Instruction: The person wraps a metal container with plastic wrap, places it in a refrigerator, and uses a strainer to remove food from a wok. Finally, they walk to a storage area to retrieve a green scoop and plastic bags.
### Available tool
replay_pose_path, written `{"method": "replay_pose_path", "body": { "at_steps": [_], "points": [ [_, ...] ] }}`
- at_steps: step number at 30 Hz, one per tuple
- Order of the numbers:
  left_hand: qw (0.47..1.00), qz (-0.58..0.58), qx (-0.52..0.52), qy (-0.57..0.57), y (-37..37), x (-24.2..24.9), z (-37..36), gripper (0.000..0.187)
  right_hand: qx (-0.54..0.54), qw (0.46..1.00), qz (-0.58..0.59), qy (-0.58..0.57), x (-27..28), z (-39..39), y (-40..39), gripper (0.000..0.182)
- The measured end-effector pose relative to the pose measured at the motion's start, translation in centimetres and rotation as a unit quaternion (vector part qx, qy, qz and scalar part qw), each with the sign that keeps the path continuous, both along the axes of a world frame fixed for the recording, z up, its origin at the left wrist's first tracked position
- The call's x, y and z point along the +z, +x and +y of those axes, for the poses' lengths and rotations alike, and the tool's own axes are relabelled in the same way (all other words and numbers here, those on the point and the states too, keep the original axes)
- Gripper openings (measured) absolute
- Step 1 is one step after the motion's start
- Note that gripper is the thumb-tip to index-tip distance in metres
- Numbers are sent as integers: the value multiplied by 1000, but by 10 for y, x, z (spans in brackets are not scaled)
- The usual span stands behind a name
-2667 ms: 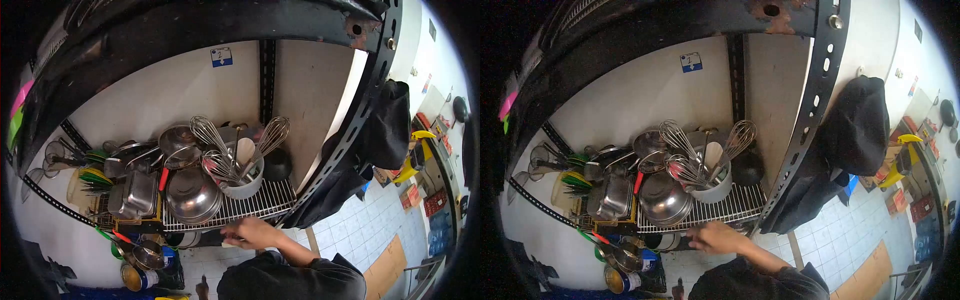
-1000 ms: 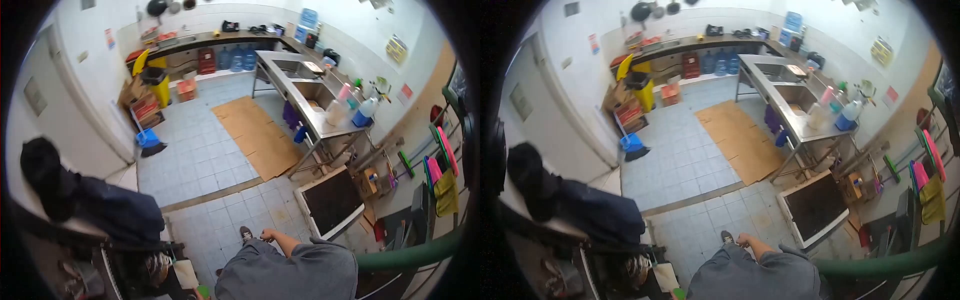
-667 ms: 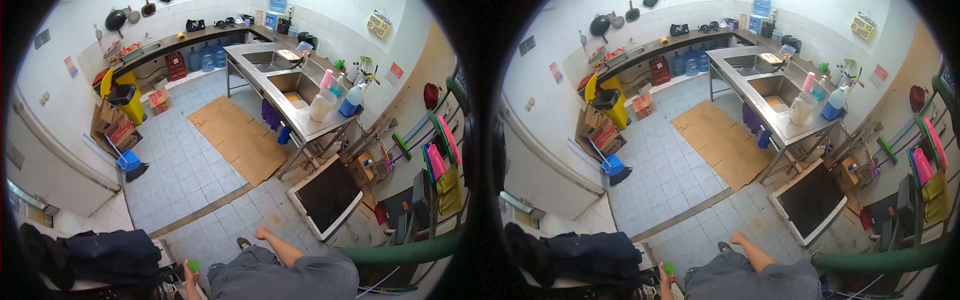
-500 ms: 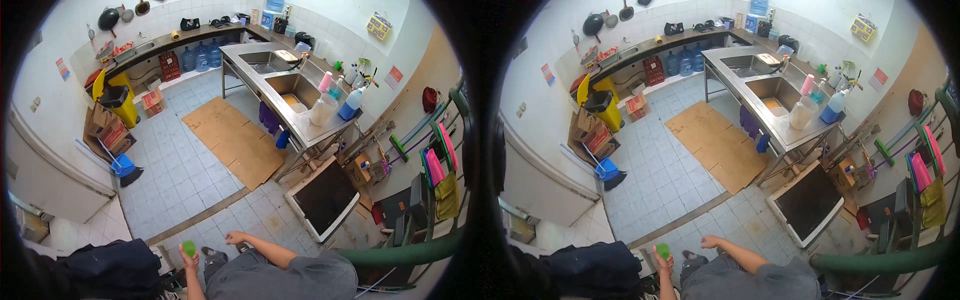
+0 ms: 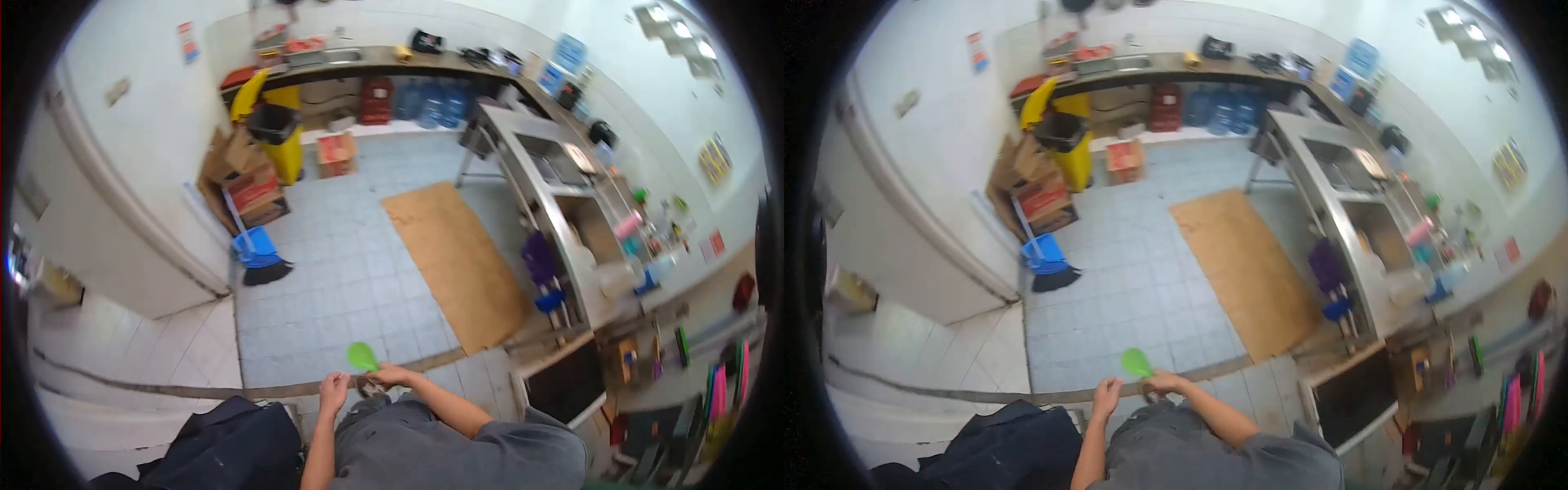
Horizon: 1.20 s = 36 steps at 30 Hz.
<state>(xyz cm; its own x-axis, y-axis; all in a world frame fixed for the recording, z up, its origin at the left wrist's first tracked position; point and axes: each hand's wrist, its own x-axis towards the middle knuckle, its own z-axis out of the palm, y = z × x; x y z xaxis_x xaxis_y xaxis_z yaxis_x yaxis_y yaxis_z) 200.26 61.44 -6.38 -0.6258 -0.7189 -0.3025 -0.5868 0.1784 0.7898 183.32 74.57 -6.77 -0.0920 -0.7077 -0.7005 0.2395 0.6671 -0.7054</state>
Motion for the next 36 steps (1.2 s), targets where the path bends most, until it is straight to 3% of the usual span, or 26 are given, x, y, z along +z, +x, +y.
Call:
{"method": "replay_pose_path", "body": {
  "at_steps": [3, 5, 6, 7, 8, 9, 10, 12, 13, 15, 16, 17, 18, 19, 20, 21, 22, 23, 25, 26, 28, 29, 31, 32, 34, 36],
  "points": [
    [999, -47, -19, -2, 12, -1, -95, 37, 65, 939, 337, -6, -67, -15, -60, 36],
    [994, -55, 42, 89, 27, 26, -142, 32, 66, 882, 467, -9, -135, 2, -96, 40],
    [997, -21, 54, 55, 35, 35, -165, 28, 119, 897, 418, 79, -122, 1, -109, 46],
    [998, 11, 64, 16, 42, 40, -190, 25, 65, 881, 455, 116, -115, 2, -110, 50],
    [996, 14, 90, 12, 49, 33, -212, 25, -75, 915, 345, 196, -95, -6, -108, 62],
    [985, 63, 160, -33, 60, 16, -227, 22, -97, 897, 334, 272, -103, -8, -118, 65],
    [965, 109, 224, -77, 73, -3, -240, 20, -136, 867, 359, 317, -145, -10, -126, 61],
    [953, 54, 293, -49, 105, -45, -270, 24, -195, 873, 259, 365, -113, -48, -130, 45],
    [940, 0, 342, -13, 120, -60, -282, 28, -62, 925, 283, 245, -148, -49, -141, 41],
    [925, -59, 374, 34, 149, -64, -294, 33, 146, 935, 313, -77, -244, -38, -169, 34],
    [918, -63, 389, 43, 167, -72, -298, 33, 52, 961, 228, 147, -209, -108, -153, 31],
    [926, -138, 341, 87, 186, -81, -306, 34, -81, 918, 153, 357, -179, -176, -139, 29],
    [926, -211, 287, 128, 200, -86, -317, 35, -66, 919, 158, 357, -177, -232, -143, 29],
    [921, -213, 299, 132, 210, -85, -325, 35, 127, 924, 228, 278, -189, -286, -144, 25],
    [904, -211, 345, 140, 222, -83, -331, 36, 314, 886, 286, 185, -197, -335, -142, 21],
    [884, -209, 391, 149, 233, -80, -337, 37, 308, 872, 295, 239, -183, -408, -124, 18],
    [875, -210, 407, 157, 241, -76, -345, 37, 306, 873, 326, 193, -159, -477, -104, 16],
    [849, -175, 471, 165, 246, -68, -359, 38, 355, 832, 409, 121, -229, -532, -100, 23],
    [804, -135, 550, 179, 259, -63, -390, 39, 451, 752, 479, -51, -172, -665, -45, 38],
    [802, -127, 559, 166, 269, -68, -406, 39, 433, 796, 416, -73, -133, -723, -14, 33],
    [776, -113, 600, 159, 285, -73, -439, 38, 416, 824, 357, -143, -70, -819, 56, 21],
    [778, -120, 583, 201, 292, -70, -462, 39, 449, 806, 352, -159, -72, -854, 84, 21],
    [760, -115, 594, 237, 318, -77, -506, 40, 388, 876, 230, -175, -94, -924, 138, 18],
    [778, -127, 572, 229, 333, -85, -526, 41, 437, 848, 239, -179, -103, -951, 161, 20],
    [784, -133, 561, 229, 370, -97, -562, 42, 420, 877, 213, -98, -94, -977, 207, 22],
    [740, -116, 599, 283, 417, -94, -617, 41, 515, 797, 284, -139, -157, -997, 211, 24]
  ]
}}
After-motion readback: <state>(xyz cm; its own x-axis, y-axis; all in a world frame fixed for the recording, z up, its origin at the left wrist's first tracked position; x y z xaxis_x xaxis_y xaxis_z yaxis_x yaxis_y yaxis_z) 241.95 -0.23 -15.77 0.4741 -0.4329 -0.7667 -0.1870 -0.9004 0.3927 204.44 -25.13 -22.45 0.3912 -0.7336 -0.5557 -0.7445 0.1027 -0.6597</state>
